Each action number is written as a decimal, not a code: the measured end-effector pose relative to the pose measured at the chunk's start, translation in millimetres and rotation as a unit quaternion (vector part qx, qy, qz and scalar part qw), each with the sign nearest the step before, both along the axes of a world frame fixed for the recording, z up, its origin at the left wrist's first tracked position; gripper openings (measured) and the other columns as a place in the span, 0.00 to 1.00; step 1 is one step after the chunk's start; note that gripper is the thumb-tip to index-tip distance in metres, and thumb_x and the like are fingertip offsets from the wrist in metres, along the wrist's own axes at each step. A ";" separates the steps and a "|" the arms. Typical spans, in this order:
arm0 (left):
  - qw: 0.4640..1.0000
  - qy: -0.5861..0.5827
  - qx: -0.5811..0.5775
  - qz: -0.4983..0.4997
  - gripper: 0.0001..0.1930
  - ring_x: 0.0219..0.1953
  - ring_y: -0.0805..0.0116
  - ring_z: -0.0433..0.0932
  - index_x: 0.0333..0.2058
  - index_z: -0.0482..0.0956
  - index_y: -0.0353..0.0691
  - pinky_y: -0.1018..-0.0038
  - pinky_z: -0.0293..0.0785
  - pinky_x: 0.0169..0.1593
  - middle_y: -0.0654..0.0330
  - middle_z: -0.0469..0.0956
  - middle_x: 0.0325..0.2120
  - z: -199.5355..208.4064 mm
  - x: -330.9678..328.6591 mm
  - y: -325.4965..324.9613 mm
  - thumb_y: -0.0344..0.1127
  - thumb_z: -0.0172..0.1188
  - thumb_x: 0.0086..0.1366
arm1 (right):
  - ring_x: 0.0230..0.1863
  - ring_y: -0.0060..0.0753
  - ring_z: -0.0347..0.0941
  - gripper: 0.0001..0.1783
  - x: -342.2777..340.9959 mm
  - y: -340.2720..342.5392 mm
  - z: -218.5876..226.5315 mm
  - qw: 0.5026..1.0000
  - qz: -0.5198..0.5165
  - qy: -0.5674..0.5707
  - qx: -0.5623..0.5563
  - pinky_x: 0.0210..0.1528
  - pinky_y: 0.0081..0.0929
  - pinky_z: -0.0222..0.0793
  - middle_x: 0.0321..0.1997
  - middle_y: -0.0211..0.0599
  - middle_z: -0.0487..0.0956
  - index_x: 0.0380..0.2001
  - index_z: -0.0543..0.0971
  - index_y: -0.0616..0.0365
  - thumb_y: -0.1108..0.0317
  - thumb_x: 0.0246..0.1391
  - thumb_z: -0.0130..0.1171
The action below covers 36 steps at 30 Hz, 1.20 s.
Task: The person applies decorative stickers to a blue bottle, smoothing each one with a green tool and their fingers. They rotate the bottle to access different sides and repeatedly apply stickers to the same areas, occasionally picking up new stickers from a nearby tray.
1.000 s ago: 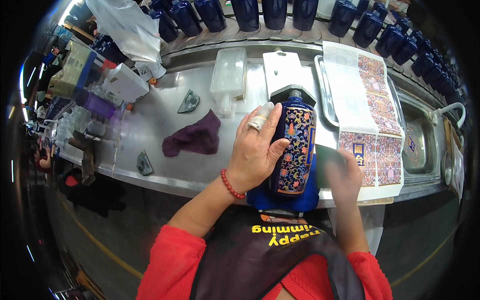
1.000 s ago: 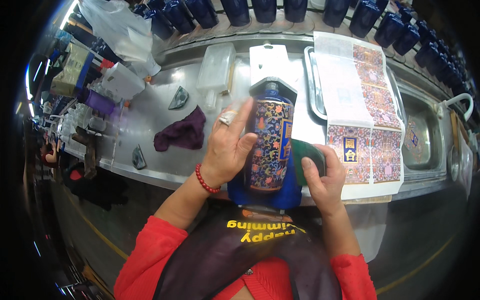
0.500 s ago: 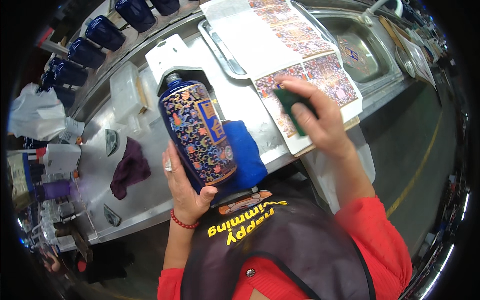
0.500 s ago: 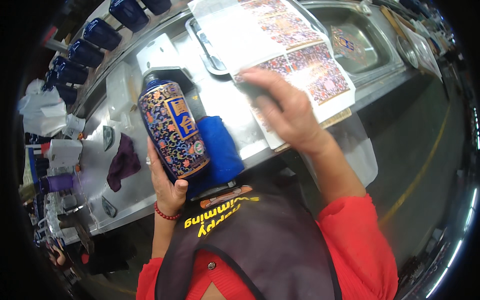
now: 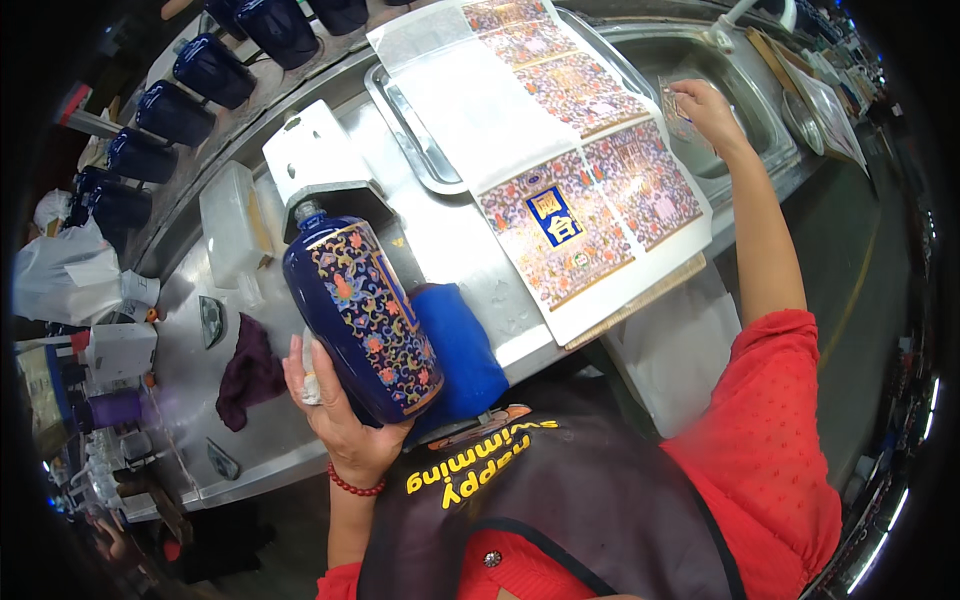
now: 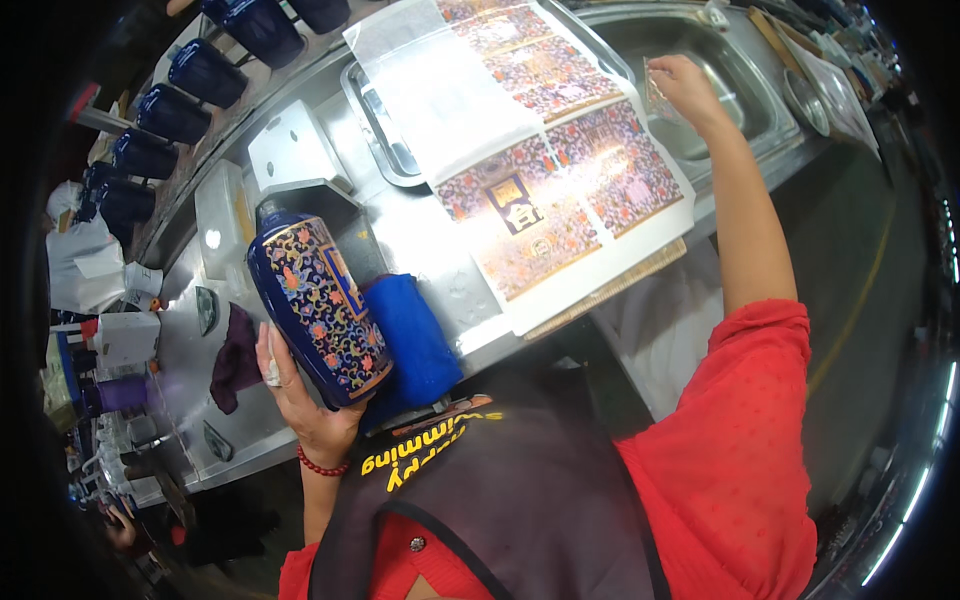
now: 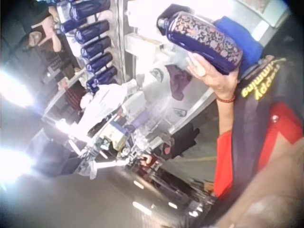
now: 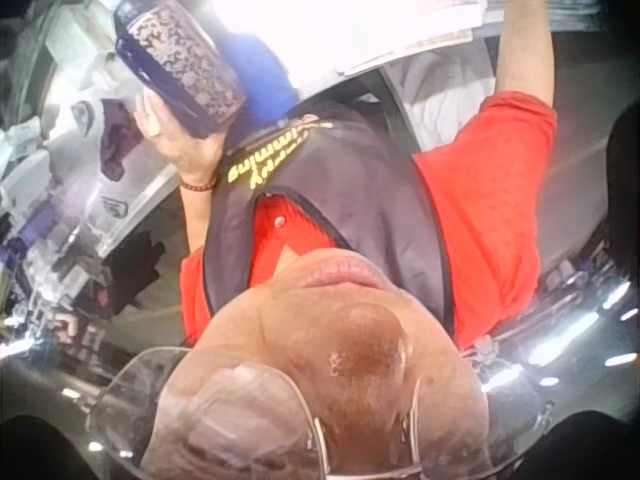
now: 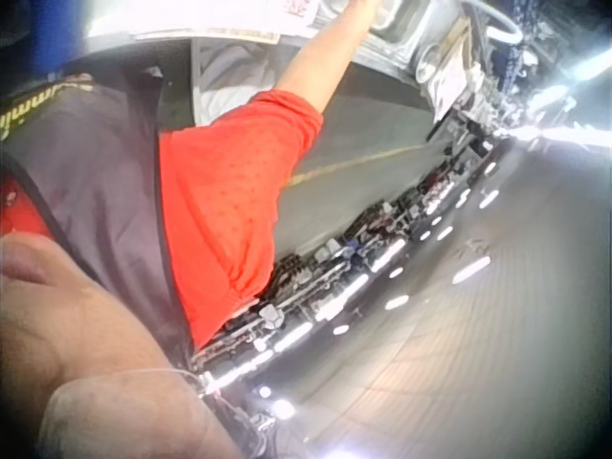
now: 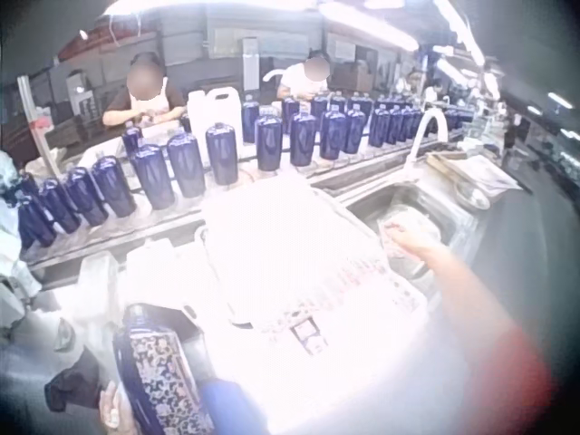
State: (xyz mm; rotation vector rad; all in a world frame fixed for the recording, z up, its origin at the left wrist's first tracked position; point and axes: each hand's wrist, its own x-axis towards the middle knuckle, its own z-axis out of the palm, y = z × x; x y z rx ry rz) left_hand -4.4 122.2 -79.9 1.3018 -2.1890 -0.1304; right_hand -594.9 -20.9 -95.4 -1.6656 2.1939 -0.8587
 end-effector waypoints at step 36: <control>0.940 0.281 0.159 -0.114 0.60 0.67 0.43 0.66 0.75 0.36 0.57 0.47 0.74 0.64 0.42 0.50 0.71 -43.5 6.1 0.7 0.28 0.74 0.56 | 0.55 0.46 0.73 0.12 6.3 -303.4 -45.8 0.889 0.188 0.356 -0.219 0.51 0.45 0.73 0.51 0.35 0.80 0.37 0.84 0.58 0.60 0.60 0.64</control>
